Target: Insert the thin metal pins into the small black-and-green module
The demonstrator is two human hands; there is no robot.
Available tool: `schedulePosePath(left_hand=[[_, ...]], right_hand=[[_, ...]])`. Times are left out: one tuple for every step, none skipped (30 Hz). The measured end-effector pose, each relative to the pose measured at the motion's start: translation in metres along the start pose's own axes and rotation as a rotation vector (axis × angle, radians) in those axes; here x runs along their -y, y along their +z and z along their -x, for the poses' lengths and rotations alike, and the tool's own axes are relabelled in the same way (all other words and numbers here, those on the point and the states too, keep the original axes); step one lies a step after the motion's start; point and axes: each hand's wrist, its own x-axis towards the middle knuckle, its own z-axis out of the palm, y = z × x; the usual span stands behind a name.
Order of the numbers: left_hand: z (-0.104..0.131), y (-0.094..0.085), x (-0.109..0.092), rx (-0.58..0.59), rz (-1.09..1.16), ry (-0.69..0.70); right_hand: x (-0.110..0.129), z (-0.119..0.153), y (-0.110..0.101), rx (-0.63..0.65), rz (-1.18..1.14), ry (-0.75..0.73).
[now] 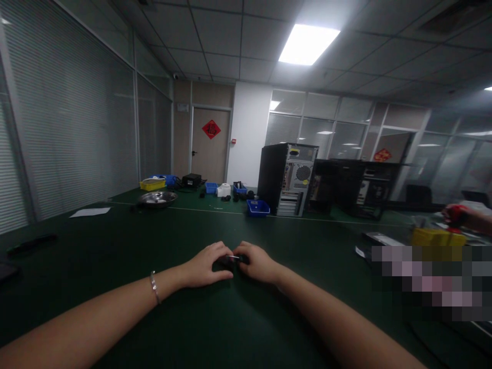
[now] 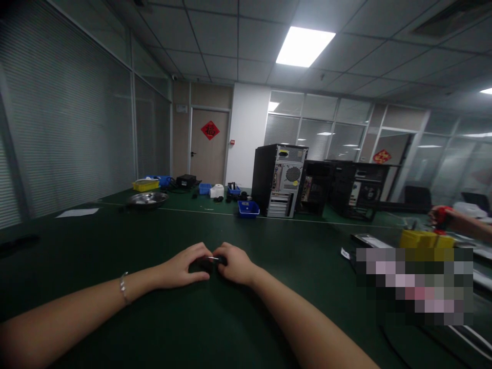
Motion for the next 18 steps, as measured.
schedulePosePath(left_hand=[[0.000,0.000,0.002,0.002,0.010,0.006],[-0.001,0.001,0.004,0.002,0.019,0.014],[-0.001,0.002,0.006,0.000,0.026,0.022],[-0.002,0.003,0.009,-0.004,0.032,0.031],[-0.002,0.004,0.011,-0.008,0.037,0.041],[-0.003,0.005,0.014,-0.012,0.041,0.051],[-0.004,0.005,0.016,-0.016,0.045,0.060],[-0.005,0.006,0.017,-0.019,0.048,0.067],[-0.005,0.006,0.018,-0.022,0.051,0.071],[-0.006,0.006,0.019,-0.026,0.052,0.073],[-0.007,0.006,0.019,-0.029,0.053,0.072],[-0.007,0.005,0.020,-0.032,0.054,0.069],[-0.007,0.005,0.020,-0.035,0.054,0.066],[-0.008,0.005,0.020,-0.038,0.054,0.061],[-0.008,0.004,0.020,-0.040,0.054,0.057],[-0.008,0.004,0.019,-0.042,0.053,0.052],[-0.008,0.004,0.019,-0.045,0.053,0.048],[-0.008,0.005,0.019,-0.050,0.051,0.042]], right_hand=[[0.000,0.000,0.001,0.002,0.007,-0.001],[0.000,0.000,0.001,0.002,0.017,0.000],[0.000,-0.001,0.002,0.000,0.026,0.003],[0.000,-0.001,0.003,-0.002,0.035,0.006],[-0.001,-0.001,0.004,-0.003,0.042,0.008],[-0.001,-0.002,0.005,-0.004,0.047,0.009],[-0.002,-0.002,0.005,-0.004,0.049,0.008],[-0.002,-0.002,0.005,-0.002,0.048,0.006],[-0.002,-0.002,0.004,0.000,0.047,0.004],[-0.001,-0.002,0.004,0.003,0.044,0.003],[-0.001,-0.002,0.003,0.006,0.042,0.001],[-0.001,-0.001,0.003,0.009,0.039,0.001],[0.000,-0.001,0.002,0.013,0.037,0.001],[0.000,-0.001,0.002,0.017,0.035,0.002],[0.000,-0.001,0.001,0.022,0.034,0.005],[0.001,-0.001,0.001,0.028,0.035,0.009],[0.001,-0.001,0.000,0.034,0.037,0.015],[0.002,-0.001,0.000,0.039,0.040,0.022]])
